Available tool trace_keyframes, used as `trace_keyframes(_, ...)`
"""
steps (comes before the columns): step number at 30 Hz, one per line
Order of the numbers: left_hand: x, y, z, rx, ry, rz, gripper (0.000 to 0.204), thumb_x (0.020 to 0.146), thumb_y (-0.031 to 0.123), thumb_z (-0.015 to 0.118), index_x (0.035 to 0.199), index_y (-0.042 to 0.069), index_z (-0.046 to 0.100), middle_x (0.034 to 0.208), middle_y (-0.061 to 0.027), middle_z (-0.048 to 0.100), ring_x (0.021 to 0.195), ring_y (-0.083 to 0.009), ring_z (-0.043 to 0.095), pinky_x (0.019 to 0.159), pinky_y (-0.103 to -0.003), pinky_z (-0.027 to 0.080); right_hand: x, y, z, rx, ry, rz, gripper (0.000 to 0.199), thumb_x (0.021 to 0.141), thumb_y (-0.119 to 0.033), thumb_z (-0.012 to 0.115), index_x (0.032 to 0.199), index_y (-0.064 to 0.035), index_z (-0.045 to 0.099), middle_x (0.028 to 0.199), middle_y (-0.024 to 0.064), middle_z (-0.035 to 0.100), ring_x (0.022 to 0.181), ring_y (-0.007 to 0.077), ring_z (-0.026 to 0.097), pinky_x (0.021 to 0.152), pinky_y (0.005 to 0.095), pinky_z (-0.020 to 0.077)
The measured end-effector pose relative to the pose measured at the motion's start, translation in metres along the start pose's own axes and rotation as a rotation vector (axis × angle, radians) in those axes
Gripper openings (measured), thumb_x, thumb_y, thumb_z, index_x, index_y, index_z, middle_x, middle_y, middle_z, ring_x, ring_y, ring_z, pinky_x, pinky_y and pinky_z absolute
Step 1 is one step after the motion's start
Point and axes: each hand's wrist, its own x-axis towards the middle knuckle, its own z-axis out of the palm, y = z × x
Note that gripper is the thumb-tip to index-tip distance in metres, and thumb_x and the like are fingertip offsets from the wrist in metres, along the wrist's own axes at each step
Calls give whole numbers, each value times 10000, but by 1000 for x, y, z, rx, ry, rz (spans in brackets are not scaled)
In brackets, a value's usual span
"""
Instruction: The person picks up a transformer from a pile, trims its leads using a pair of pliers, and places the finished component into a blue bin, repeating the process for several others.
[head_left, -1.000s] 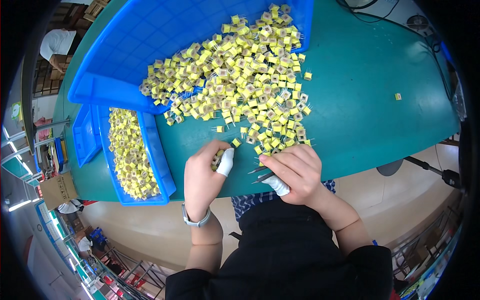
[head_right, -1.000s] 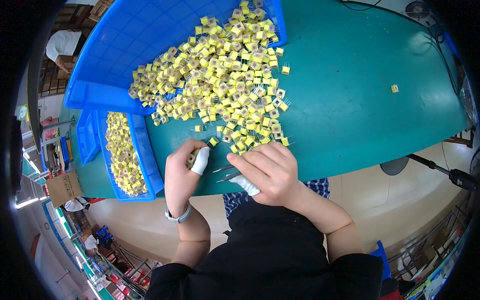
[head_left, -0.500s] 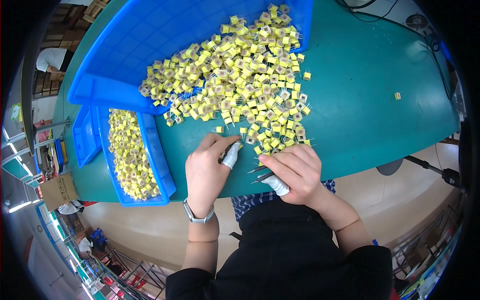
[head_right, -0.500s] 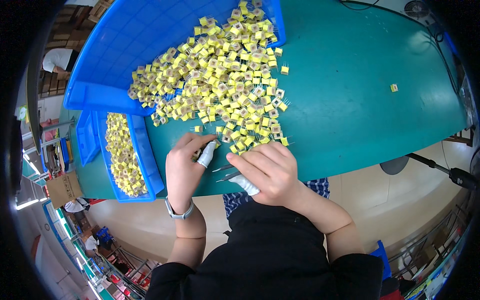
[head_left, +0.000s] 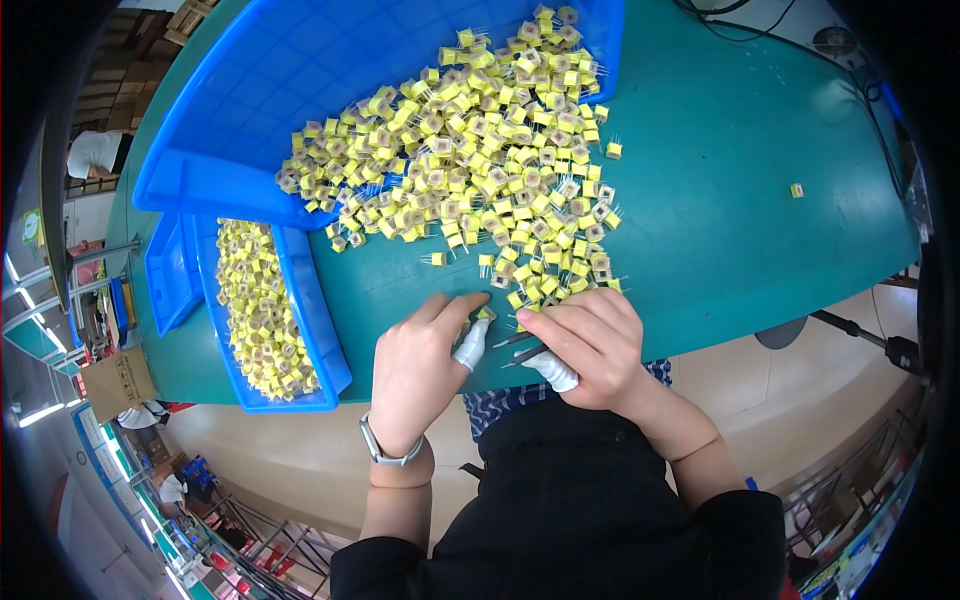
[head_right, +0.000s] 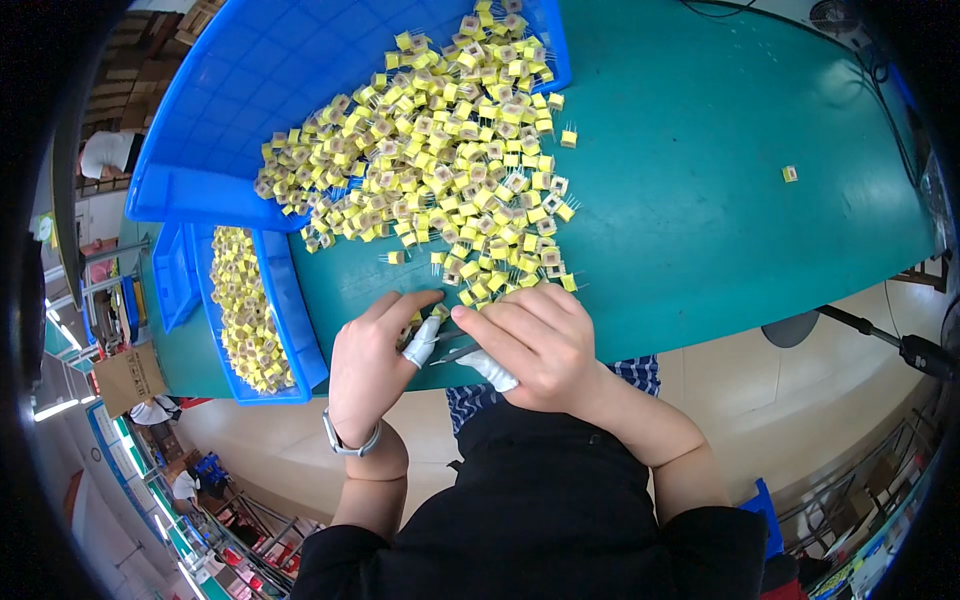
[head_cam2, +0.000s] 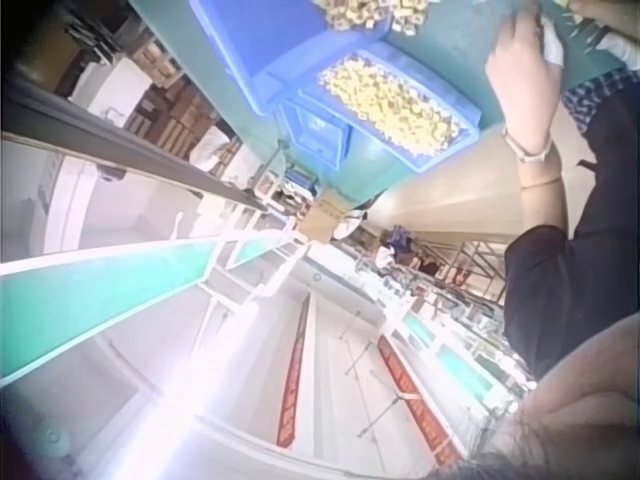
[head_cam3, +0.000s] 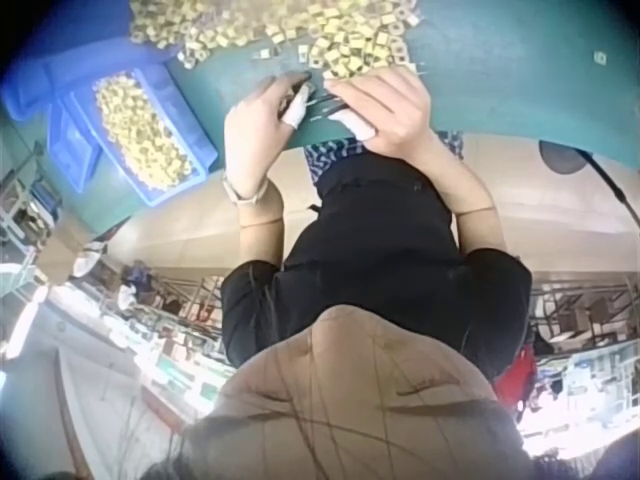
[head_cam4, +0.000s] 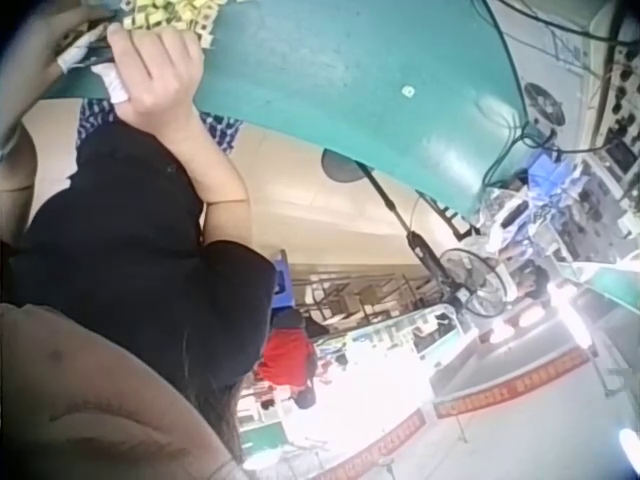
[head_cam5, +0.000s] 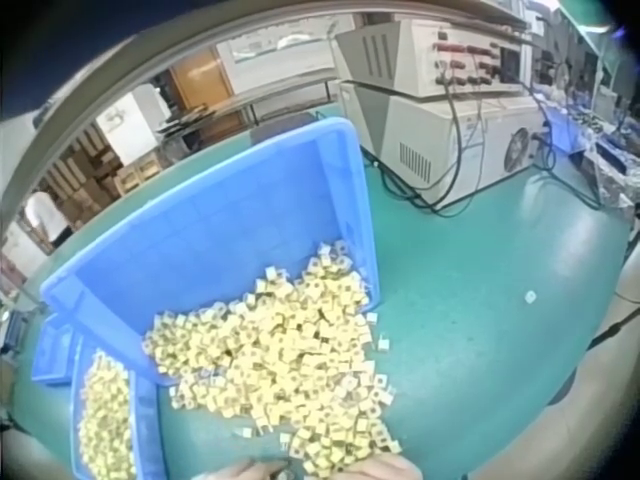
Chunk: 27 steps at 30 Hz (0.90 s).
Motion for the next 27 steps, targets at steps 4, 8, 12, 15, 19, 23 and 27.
trace_keyframes(4, -2, -2, 2, -30, -26, 43, 203, 885, 121, 751, 1083, 117, 709, 906, -102, 682, 773, -336, 711, 664, -435, 566, 0, 0, 0, -1, -5, -5, 420, 722, -181, 782, 1114, -33, 803, 916, 58, 730, 767, 252, 676, 686, 371, 486)
trace_keyframes(8, -3, -2, 2, -46, -52, 48, 223, 850, 93, 757, 1051, 103, 660, 915, -107, 682, 807, -350, 709, 686, -439, 566, -1, 1, 1, 0, 1, -4, 413, 731, -189, 786, 1113, -33, 803, 914, 56, 730, 764, 249, 675, 684, 370, 484)
trace_keyframes(12, -6, -2, 0, -83, -115, 45, 235, 839, 83, 759, 1045, 101, 648, 924, -111, 681, 811, -363, 703, 690, -444, 565, -1, 1, 1, -5, 2, -5, 409, 737, -191, 789, 1115, -35, 803, 910, 53, 731, 759, 246, 672, 680, 369, 482)
trace_keyframes(15, -8, 0, 2, -90, -124, 53, 238, 837, 76, 757, 1047, 96, 648, 949, -118, 678, 812, -371, 700, 693, -449, 565, -1, 1, 1, -5, 4, -3, 409, 736, -191, 791, 1115, -36, 803, 908, 52, 731, 756, 245, 670, 678, 368, 481)
trace_keyframes(19, -12, 0, 3, -153, -63, 57, 219, 825, 68, 777, 1011, 63, 661, 962, -134, 682, 780, -369, 698, 673, -440, 550, -1, 1, 2, -3, 10, -2, 406, 737, -191, 792, 1112, -37, 803, 903, 50, 730, 753, 243, 669, 675, 365, 480)
trace_keyframes(23, -13, -3, 5, -232, -88, 48, 209, 847, 65, 773, 1022, 85, 662, 988, -121, 667, 815, -380, 678, 710, -434, 565, 0, 0, 1, -7, 5, -2, 407, 732, -190, 790, 1109, -37, 804, 902, 51, 730, 753, 244, 670, 674, 364, 480)
trace_keyframes(27, -11, -14, 13, -427, -20, 100, 192, 880, 60, 770, 1054, 72, 689, 1017, -99, 688, 795, -289, 690, 707, -376, 560, 1, -1, 0, -2, 6, 4, 409, 720, -179, 788, 1103, -34, 804, 903, 56, 731, 754, 248, 671, 675, 367, 482)
